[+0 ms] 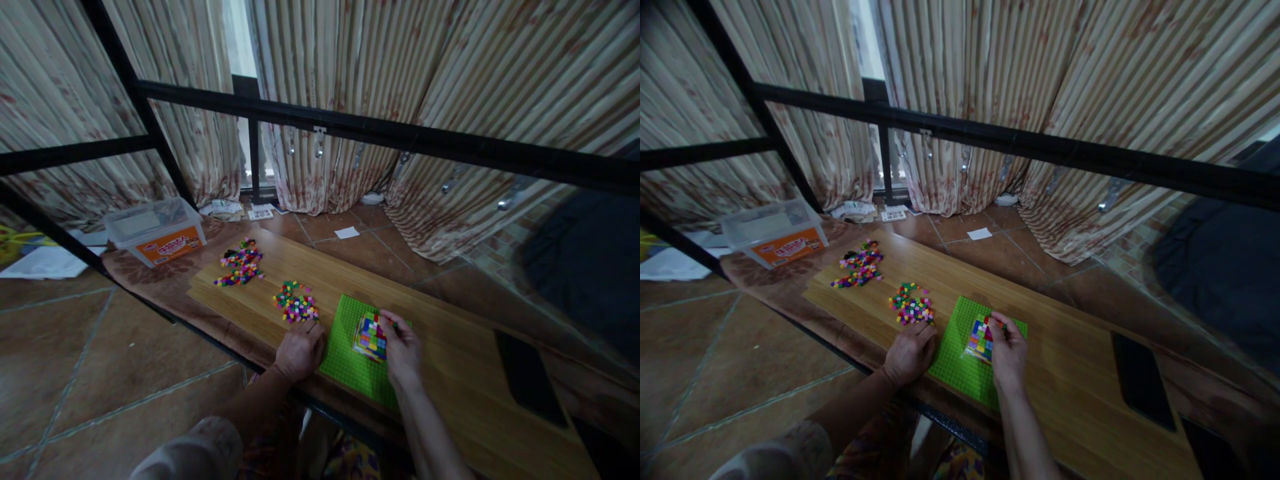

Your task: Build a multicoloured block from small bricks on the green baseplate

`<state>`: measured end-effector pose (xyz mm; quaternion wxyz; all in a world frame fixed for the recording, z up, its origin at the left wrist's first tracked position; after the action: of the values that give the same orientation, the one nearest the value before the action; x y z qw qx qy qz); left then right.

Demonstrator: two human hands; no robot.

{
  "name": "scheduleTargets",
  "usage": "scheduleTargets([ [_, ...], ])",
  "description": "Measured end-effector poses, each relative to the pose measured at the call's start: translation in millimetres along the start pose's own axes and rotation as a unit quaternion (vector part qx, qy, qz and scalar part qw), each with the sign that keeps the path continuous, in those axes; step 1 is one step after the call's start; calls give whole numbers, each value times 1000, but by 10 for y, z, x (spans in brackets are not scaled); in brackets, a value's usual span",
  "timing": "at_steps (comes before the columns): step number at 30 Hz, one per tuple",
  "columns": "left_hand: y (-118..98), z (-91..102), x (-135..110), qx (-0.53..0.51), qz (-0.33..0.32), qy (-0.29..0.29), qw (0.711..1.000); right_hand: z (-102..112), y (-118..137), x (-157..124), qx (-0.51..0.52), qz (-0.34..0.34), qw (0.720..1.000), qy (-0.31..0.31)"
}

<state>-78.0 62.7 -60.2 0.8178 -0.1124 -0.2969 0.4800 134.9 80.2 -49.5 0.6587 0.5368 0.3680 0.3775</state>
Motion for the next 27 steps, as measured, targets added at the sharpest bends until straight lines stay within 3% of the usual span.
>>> scheduleTargets([
  [13, -3, -6, 1, 29, -5, -2, 1000, -17, 65, -52, -9, 31, 999, -20],
  [21, -11, 0, 1, 13, 9, -5, 1000, 80, -3, -29, 83, -20, 996, 9],
  [27, -24, -5, 0, 22, 8, -2, 1000, 70, -36, 5, 24, 9, 1000, 16],
])
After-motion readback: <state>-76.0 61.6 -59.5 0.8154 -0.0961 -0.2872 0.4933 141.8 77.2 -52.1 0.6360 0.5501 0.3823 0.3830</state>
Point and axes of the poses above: each hand's wrist, its own x-axis towards the middle knuckle, its own z-axis out of the back of the hand, y = z × x, the point moved 3 cm from there along x, towards the middle knuckle, and after that the axes turned 10 degrees about -x, right-handed, at the moved point
